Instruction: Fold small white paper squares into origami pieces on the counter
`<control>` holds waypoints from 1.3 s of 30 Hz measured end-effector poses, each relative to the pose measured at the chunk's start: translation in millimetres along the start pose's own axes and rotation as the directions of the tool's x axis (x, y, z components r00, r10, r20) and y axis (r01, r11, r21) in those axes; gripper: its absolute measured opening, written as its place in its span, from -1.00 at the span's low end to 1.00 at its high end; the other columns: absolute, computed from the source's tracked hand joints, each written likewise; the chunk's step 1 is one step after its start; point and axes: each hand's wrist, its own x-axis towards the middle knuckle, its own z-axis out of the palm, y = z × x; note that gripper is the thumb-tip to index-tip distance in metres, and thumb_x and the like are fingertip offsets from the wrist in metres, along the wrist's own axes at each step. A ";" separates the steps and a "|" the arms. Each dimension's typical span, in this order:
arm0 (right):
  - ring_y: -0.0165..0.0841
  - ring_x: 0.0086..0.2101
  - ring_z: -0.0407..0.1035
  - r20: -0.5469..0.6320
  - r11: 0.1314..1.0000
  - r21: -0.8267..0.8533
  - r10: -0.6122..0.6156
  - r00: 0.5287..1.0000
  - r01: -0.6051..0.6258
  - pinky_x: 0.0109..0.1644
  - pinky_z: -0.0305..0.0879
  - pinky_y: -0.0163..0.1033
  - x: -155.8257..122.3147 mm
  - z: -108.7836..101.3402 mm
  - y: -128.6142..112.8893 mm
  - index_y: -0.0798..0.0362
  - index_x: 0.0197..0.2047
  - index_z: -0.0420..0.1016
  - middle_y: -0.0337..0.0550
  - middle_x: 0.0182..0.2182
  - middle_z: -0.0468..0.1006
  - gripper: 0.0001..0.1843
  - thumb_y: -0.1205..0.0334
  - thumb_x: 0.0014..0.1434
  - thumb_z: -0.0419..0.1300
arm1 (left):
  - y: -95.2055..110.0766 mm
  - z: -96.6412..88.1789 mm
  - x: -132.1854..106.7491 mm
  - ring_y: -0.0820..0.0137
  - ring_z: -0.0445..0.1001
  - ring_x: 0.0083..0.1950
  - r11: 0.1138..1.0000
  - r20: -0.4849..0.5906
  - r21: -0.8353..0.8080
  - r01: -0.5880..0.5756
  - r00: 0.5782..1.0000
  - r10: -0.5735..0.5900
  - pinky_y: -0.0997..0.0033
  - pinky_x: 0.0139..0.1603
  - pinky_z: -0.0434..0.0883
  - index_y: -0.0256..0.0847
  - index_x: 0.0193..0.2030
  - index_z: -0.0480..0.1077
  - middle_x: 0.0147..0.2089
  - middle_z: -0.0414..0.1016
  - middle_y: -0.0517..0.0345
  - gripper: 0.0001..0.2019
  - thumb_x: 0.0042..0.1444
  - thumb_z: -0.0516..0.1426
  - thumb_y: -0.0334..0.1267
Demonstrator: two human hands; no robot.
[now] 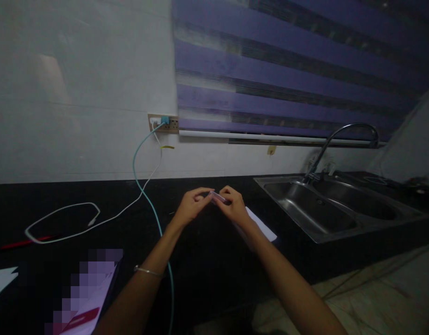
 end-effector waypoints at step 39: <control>-0.32 -0.34 0.47 0.174 0.753 0.573 0.274 0.946 -0.324 -0.40 0.50 -0.24 1.9 -6.1 2.0 0.01 -0.14 0.61 -0.08 -0.21 0.58 -0.67 0.05 0.05 0.30 | 6.7 -3.9 0.3 0.62 0.26 -0.66 0.962 0.007 -0.268 0.054 0.998 -0.054 0.61 -0.69 0.19 -0.26 -0.24 0.31 -0.42 0.47 0.16 -0.66 0.06 0.21 -0.01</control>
